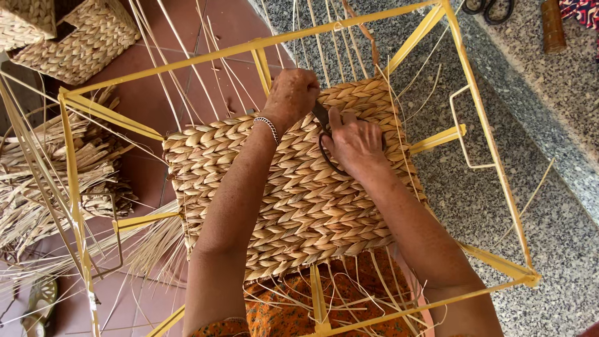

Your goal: The person wipes a woven basket with a blue cloth, then uses a knife to trim protruding straw along the edges. They flip the basket to work on the underside and continue trimming the edges. The basket is placed on a yellow metal frame during the process.

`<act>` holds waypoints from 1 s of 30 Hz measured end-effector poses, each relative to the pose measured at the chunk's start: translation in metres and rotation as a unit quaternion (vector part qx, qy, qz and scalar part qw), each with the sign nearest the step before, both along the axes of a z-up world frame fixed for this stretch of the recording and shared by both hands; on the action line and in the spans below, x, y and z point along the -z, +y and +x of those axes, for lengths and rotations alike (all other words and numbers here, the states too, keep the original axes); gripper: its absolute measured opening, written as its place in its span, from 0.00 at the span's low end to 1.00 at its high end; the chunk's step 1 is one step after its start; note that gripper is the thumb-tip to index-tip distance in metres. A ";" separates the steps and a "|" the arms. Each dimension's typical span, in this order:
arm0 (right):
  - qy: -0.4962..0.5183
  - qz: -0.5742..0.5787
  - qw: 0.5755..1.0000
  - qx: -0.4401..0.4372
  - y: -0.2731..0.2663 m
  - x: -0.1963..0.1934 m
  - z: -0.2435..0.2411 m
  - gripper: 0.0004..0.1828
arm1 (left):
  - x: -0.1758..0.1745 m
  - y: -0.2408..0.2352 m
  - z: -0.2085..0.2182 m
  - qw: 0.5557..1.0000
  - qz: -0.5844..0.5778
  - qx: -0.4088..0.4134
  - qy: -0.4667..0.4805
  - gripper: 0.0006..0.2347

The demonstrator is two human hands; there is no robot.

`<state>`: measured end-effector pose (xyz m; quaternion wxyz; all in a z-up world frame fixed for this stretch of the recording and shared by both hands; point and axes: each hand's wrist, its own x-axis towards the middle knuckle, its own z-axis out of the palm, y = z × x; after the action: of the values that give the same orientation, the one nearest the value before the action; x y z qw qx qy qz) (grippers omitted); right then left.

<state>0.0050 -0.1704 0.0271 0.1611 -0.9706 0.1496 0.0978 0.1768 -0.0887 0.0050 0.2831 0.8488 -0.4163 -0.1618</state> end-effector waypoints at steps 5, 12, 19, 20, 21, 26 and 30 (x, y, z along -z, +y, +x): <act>0.015 -0.001 1.000 -0.012 -0.003 0.008 -0.006 0.29 | 0.009 0.004 -0.007 0.999 -0.040 -0.025 -0.018 0.03; -0.193 -0.101 0.976 -0.019 -0.002 0.026 -0.006 0.32 | 0.011 0.008 -0.016 0.999 -0.035 -0.034 -0.024 0.02; -0.118 -0.036 0.992 0.002 0.003 0.031 -0.004 0.21 | 0.003 0.013 -0.018 0.991 -0.123 -0.040 -0.019 0.03; -0.149 -0.033 0.988 -0.005 0.004 0.029 -0.007 0.20 | 0.000 0.015 -0.019 0.990 -0.135 -0.039 0.011 0.04; -0.179 -0.028 0.983 -0.014 0.004 0.026 -0.011 0.19 | -0.003 0.018 -0.021 0.987 -0.147 -0.040 0.043 0.04; -0.205 0.029 0.978 0.018 0.000 0.001 -0.035 0.23 | -0.038 0.077 -0.025 0.935 -0.227 -0.057 0.268 0.06; -0.183 0.139 0.971 0.060 0.004 -0.021 -0.043 0.27 | -0.078 0.159 -0.014 0.846 -0.347 -0.181 0.363 0.07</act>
<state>-0.0384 -0.1666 0.0480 0.3243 -0.9294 0.1607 -0.0718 0.1625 0.0707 0.0827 0.7139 0.6365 -0.1523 -0.2491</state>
